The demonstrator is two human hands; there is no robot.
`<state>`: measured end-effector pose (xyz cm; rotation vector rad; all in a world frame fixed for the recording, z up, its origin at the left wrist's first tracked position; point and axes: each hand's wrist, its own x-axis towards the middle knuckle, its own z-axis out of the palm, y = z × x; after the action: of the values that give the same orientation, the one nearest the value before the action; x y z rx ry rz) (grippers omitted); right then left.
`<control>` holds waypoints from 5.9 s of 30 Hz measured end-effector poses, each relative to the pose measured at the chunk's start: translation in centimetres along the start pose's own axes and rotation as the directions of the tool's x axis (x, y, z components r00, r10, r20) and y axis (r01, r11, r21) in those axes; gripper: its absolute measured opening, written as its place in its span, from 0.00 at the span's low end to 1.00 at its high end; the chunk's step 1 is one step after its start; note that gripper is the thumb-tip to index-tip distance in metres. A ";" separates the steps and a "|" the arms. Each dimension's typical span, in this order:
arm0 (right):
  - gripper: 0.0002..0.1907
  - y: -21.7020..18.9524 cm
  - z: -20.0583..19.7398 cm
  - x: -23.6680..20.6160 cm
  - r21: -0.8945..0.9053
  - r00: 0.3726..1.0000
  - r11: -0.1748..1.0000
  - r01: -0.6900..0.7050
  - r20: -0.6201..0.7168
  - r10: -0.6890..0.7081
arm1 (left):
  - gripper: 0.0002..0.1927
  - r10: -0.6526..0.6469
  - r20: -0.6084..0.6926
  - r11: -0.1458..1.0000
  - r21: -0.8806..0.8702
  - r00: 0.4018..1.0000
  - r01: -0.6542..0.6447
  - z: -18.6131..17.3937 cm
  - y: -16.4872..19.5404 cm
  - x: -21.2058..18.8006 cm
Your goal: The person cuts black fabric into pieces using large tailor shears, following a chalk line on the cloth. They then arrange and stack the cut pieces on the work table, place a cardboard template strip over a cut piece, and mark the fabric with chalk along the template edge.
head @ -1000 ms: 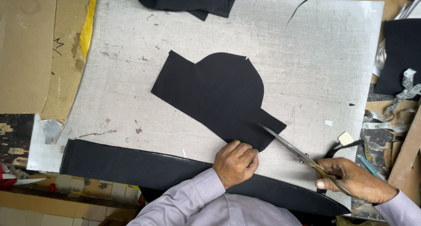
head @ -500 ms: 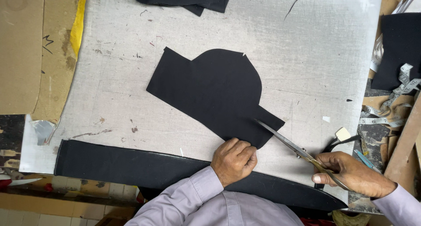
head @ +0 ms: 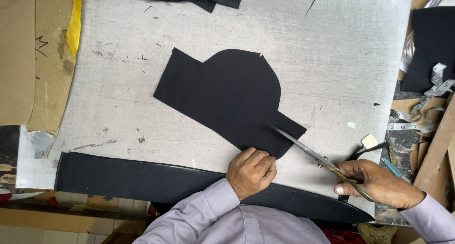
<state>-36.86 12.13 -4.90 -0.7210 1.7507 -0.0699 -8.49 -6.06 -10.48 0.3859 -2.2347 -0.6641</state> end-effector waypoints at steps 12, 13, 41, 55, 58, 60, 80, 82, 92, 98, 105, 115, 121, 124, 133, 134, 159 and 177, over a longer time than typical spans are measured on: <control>0.23 -1.6 -0.2 -0.7 0.155 0.982 0.970 -0.189 0.030 0.187 | 0.04 -0.017 0.011 1.000 0.012 1.000 0.017 0.1 0.1 -0.1; 0.23 -1.7 -0.2 -0.6 0.164 0.984 0.970 -0.177 0.028 0.175 | 0.04 -0.014 0.006 1.000 0.015 1.000 0.014 0.0 0.2 0.0; 0.20 -7.1 -0.8 4.0 0.055 1.000 0.998 0.026 -0.006 -0.025 | 0.05 -0.063 0.118 0.996 -0.054 0.991 0.070 0.3 1.1 -0.3; 0.23 -9.1 -0.1 6.6 0.048 0.997 0.998 0.038 -0.064 -0.035 | 0.06 -0.156 0.202 0.981 -0.086 0.967 0.177 2.2 1.2 -0.8; 0.21 -9.1 -0.1 6.6 0.174 0.998 0.983 0.066 -0.015 -0.065 | 0.07 -0.157 0.198 0.979 -0.094 0.967 0.179 2.7 1.3 -0.9; 0.21 -9.2 -0.2 6.4 0.122 0.997 0.990 0.078 -0.023 -0.076 | 0.07 -0.169 0.215 0.977 -0.091 0.962 0.192 2.8 1.4 -0.8; 0.20 -14.6 -1.3 7.1 0.060 0.998 0.996 0.065 0.003 -0.065 | 0.09 -0.202 0.305 0.938 -0.214 0.931 0.274 3.5 3.6 -0.4; 0.21 -15.2 -1.4 6.8 -0.041 0.998 0.997 0.063 -0.007 -0.063 | 0.09 -0.208 0.314 0.933 -0.222 0.926 0.284 3.7 3.8 -0.4; 0.20 -18.2 -1.3 7.7 0.010 0.995 0.995 0.100 -0.021 -0.100 | 0.10 -0.222 0.382 0.912 -0.244 0.897 0.330 4.4 4.6 -0.7; 0.23 -20.6 -1.7 8.7 -0.012 0.995 0.996 0.089 -0.046 -0.090 | 0.10 -0.219 0.366 0.921 -0.229 0.904 0.316 4.9 4.6 -1.1; 0.22 -23.6 -2.2 8.8 -0.119 0.993 0.987 0.109 -0.025 -0.113 | 0.08 -0.230 0.309 0.921 -0.238 0.923 0.309 4.7 4.3 -0.6; 0.21 -23.0 -2.1 9.8 -0.014 0.932 0.941 0.337 -0.137 -0.335 | 0.05 -0.283 0.154 0.897 -0.306 0.947 0.318 1.4 2.8 1.8; 0.18 -12.9 -0.6 5.5 -0.283 0.301 0.860 0.425 -0.852 -0.429 | 0.40 -0.536 -0.268 0.729 0.332 0.801 0.599 -8.7 -9.6 5.5; 0.17 -9.4 -0.8 6.9 -0.233 0.066 0.901 0.366 -0.959 -0.275 | 0.30 -0.676 -0.137 0.670 0.293 0.724 0.682 -10.6 -13.5 6.2; 0.16 -6.4 -0.3 9.6 -0.084 -0.099 0.879 0.470 -0.994 -0.042 | 0.13 -0.733 0.442 0.553 -0.055 0.517 0.831 -11.1 -8.3 9.6; 0.15 -6.3 -0.2 9.5 -0.066 -0.076 0.897 0.437 -0.996 -0.037 | 0.18 -0.599 0.615 0.497 -0.217 0.513 0.840 -10.3 -7.3 9.2; 0.16 -7.7 1.1 10.9 -0.005 -0.008 0.953 0.302 -1.000 -0.003 | 0.19 -0.445 -0.304 0.882 0.012 0.842 0.471 -12.6 -19.3 25.0; 0.17 -8.0 -0.2 10.3 -0.011 -0.145 0.960 0.278 -0.989 0.031 | 0.09 -0.634 0.303 0.740 -0.030 0.711 0.672 -7.0 -14.8 12.6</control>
<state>-34.89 0.50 -10.39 -0.6603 3.1153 -1.3453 -10.69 -26.34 -7.52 1.1136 -2.2660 -1.3104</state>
